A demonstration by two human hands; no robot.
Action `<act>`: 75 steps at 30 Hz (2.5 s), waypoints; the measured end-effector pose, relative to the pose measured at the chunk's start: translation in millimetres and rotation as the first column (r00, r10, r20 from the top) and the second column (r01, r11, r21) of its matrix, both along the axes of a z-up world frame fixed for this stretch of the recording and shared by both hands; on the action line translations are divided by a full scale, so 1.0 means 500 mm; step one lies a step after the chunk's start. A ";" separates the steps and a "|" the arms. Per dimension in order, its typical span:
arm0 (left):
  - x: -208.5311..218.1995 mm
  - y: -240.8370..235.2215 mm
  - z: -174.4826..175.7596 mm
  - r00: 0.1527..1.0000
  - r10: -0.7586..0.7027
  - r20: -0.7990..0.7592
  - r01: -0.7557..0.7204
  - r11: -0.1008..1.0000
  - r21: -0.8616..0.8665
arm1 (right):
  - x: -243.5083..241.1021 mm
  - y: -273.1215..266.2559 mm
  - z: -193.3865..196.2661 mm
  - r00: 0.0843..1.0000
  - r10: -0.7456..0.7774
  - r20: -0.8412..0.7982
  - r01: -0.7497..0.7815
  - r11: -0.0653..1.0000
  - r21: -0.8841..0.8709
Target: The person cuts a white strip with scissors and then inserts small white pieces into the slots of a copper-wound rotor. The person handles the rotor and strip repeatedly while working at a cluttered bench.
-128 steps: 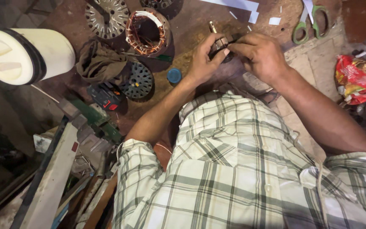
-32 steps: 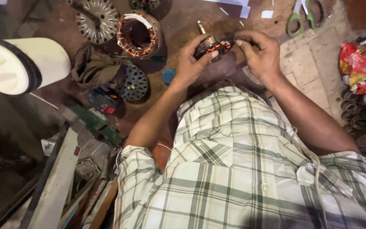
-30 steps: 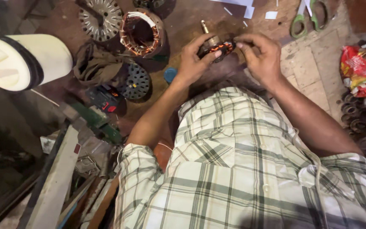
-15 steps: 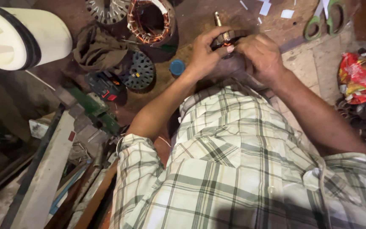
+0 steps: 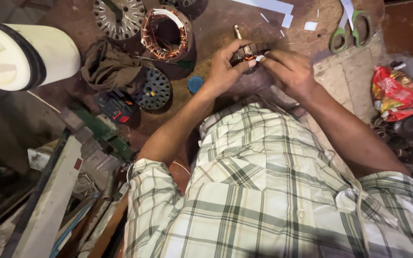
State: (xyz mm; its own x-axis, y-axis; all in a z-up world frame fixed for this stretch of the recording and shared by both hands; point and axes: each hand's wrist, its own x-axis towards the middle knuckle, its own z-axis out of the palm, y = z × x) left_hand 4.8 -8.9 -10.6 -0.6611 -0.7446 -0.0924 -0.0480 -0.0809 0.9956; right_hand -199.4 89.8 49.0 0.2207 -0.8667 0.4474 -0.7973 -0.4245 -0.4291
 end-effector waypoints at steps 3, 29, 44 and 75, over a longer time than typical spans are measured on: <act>0.007 0.000 0.009 1.000 -0.022 0.007 0.022 0.999 -0.035 | -0.001 -0.002 -0.003 0.996 0.003 0.089 -0.007 0.999 0.048; -0.005 -0.005 0.016 0.999 0.013 0.042 -0.007 0.991 -0.133 | -0.036 -0.037 0.029 0.994 0.094 0.052 -0.105 0.955 0.277; 0.009 -0.003 0.013 0.994 -0.059 0.087 0.060 0.998 -0.004 | 0.016 -0.002 0.010 0.889 -0.414 0.194 0.325 0.871 0.368; 0.011 0.022 0.054 0.993 0.056 0.099 -0.040 0.987 -0.154 | 0.067 -0.007 -0.018 0.802 -0.351 0.482 0.239 0.930 0.280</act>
